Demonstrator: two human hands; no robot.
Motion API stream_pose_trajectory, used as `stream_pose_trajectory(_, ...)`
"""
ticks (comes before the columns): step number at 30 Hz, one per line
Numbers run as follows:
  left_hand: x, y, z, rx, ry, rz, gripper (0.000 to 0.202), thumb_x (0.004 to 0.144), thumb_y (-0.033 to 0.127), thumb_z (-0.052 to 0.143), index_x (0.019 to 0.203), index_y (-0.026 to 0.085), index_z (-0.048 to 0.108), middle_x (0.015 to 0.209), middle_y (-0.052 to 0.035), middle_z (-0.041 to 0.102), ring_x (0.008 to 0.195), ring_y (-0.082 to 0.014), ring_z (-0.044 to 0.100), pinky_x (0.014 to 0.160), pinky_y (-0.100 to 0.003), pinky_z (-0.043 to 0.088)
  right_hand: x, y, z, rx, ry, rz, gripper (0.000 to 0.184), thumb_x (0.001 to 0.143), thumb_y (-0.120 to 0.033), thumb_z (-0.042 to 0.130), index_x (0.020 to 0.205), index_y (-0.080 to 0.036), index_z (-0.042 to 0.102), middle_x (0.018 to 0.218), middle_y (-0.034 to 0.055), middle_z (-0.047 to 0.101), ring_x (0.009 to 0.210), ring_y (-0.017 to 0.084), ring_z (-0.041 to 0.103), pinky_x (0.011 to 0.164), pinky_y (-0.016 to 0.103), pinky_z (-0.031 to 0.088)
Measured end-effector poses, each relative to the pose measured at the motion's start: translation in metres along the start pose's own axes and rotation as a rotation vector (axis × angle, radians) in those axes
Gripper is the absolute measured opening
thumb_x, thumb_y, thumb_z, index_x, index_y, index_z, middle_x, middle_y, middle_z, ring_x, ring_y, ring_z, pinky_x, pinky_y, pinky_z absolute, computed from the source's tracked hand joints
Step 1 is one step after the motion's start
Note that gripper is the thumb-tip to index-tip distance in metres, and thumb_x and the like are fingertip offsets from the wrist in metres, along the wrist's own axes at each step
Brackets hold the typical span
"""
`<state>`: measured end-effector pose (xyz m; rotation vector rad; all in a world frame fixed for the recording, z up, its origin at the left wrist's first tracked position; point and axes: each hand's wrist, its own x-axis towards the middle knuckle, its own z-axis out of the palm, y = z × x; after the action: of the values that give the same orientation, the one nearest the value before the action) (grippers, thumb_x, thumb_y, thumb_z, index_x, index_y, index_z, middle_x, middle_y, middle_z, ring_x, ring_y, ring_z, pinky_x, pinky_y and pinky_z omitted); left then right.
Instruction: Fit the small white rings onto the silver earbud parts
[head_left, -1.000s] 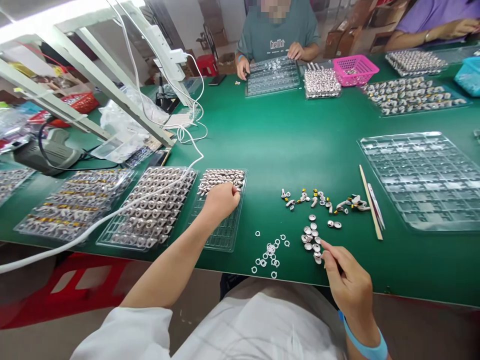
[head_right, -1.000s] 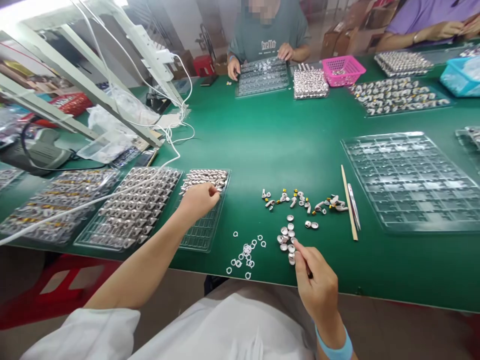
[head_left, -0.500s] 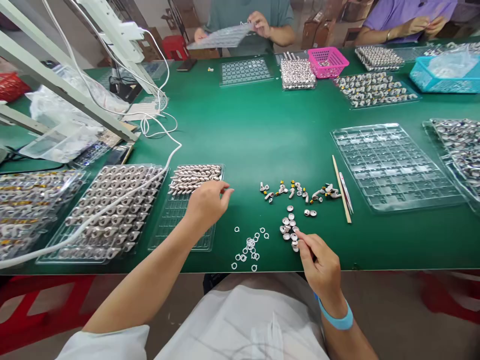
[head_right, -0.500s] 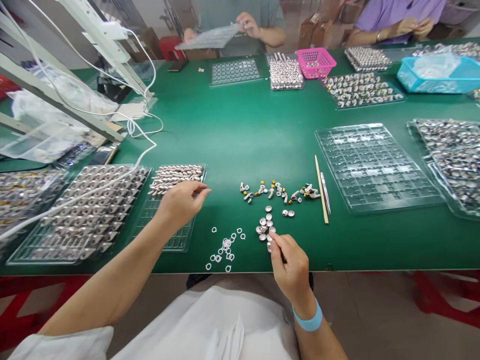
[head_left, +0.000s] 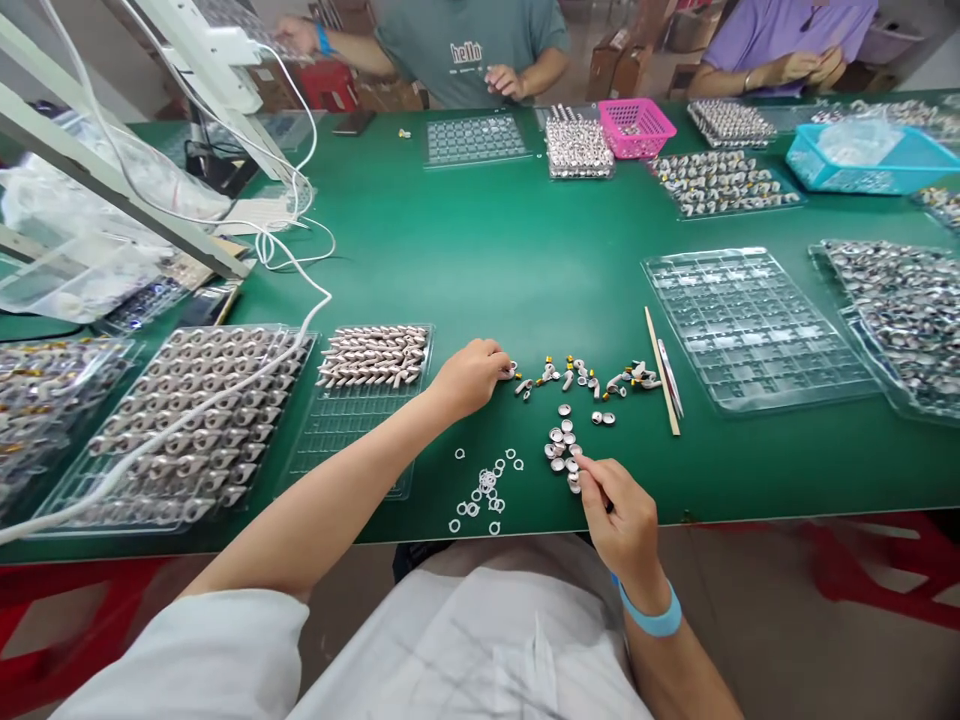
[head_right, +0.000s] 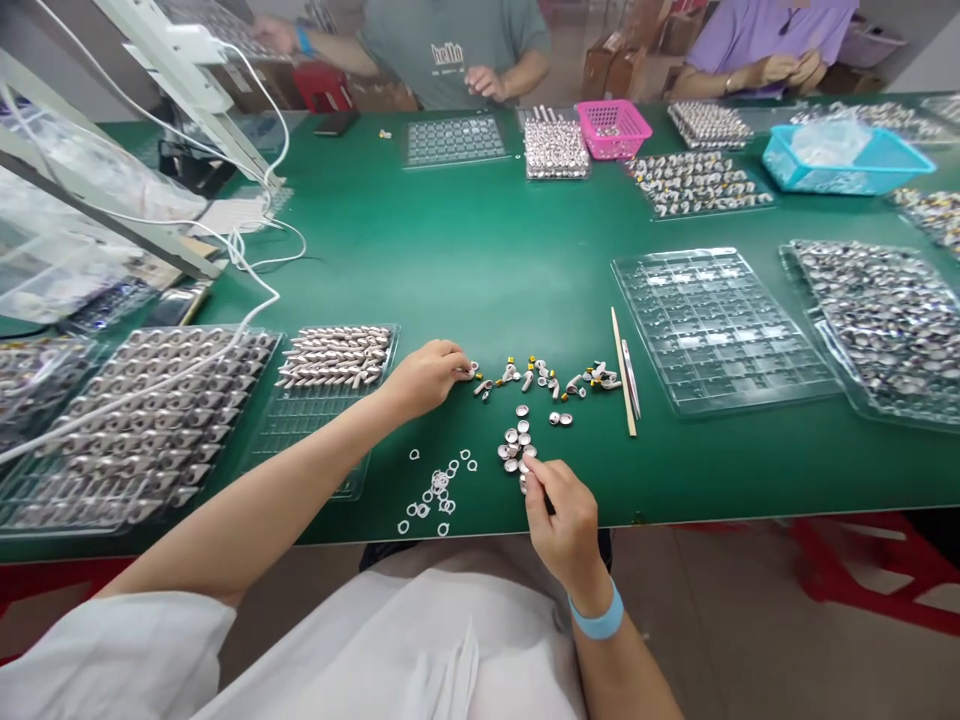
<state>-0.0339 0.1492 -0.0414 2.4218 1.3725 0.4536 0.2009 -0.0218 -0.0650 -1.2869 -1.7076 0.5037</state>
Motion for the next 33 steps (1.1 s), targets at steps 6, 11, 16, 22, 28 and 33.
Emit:
stream_pose_trajectory(6, -0.046, 0.033, -0.026, -0.443, -0.021, -0.178, 0.016, 0.091, 0.029, 0.057, 0.096, 0.017, 0.068, 0.087, -0.0053, 0.074, 0.076, -0.0158, 0.067, 0.072, -0.028, 0.056, 0.004, -0.004, -0.007, 0.071, 0.02, 0.042, 0.027, 0.092, -0.01, 0.054, 0.114, -0.02, 0.067, 0.086, 0.0048, 0.066, 0.073, 0.014, 0.06, 0.064, 0.027, 0.049)
stream_pose_trajectory(11, -0.095, 0.086, -0.021, -1.019, 0.028, -0.406, 0.013, 0.082, 0.027, 0.07, 0.087, 0.016, 0.07, 0.082, -0.0066, 0.075, 0.072, -0.016, 0.069, 0.068, -0.028, 0.058, 0.004, -0.026, -0.01, 0.187, -0.01, 0.108, 0.021, 0.092, -0.015, 0.057, 0.108, -0.022, 0.069, 0.092, 0.005, 0.066, 0.078, 0.015, 0.062, 0.064, 0.027, 0.05)
stream_pose_trajectory(16, -0.12, 0.113, 0.006, -0.758, 0.36, -0.062, 0.012, 0.085, 0.015, 0.068, 0.094, 0.021, 0.069, 0.088, -0.0068, 0.075, 0.082, -0.0187, 0.07, 0.075, -0.033, 0.057, 0.002, -0.046, 0.004, 0.415, -0.15, 0.148, 0.022, 0.092, -0.035, 0.061, 0.107, -0.02, 0.065, 0.09, 0.0061, 0.065, 0.075, 0.016, 0.061, 0.063, 0.029, 0.051)
stream_pose_trajectory(22, -0.125, 0.112, 0.015, -0.487, 0.487, 0.202, 0.031, 0.084, 0.007, 0.066, 0.109, 0.025, 0.065, 0.097, -0.0081, 0.071, 0.086, -0.0181, 0.065, 0.075, -0.033, 0.056, 0.001, -0.054, 0.016, 0.425, -0.09, 0.244, 0.021, 0.089, -0.039, 0.063, 0.096, -0.019, 0.064, 0.088, 0.0054, 0.062, 0.076, 0.016, 0.058, 0.063, 0.027, 0.051)
stream_pose_trajectory(28, -0.128, 0.114, 0.015, -0.537, 0.476, 0.146, 0.022, 0.085, 0.007, 0.064, 0.099, 0.023, 0.068, 0.086, -0.0059, 0.069, 0.077, -0.0162, 0.063, 0.068, -0.029, 0.054, 0.001, -0.056, 0.018, 0.431, -0.061, 0.26, 0.009, 0.091, -0.025, 0.059, 0.096, -0.02, 0.065, 0.088, 0.0053, 0.063, 0.079, 0.016, 0.062, 0.062, 0.025, 0.054)
stream_pose_trajectory(33, -0.129, 0.112, 0.011, -0.868, 0.306, -0.116, 0.008, 0.087, 0.017, 0.066, 0.093, 0.02, 0.071, 0.088, -0.0082, 0.071, 0.084, -0.0188, 0.066, 0.073, -0.03, 0.055, 0.004, -0.051, 0.014, 0.311, -0.073, 0.16, 0.016, 0.09, -0.02, 0.059, 0.104, -0.022, 0.067, 0.09, 0.0063, 0.065, 0.078, 0.016, 0.064, 0.062, 0.028, 0.057)
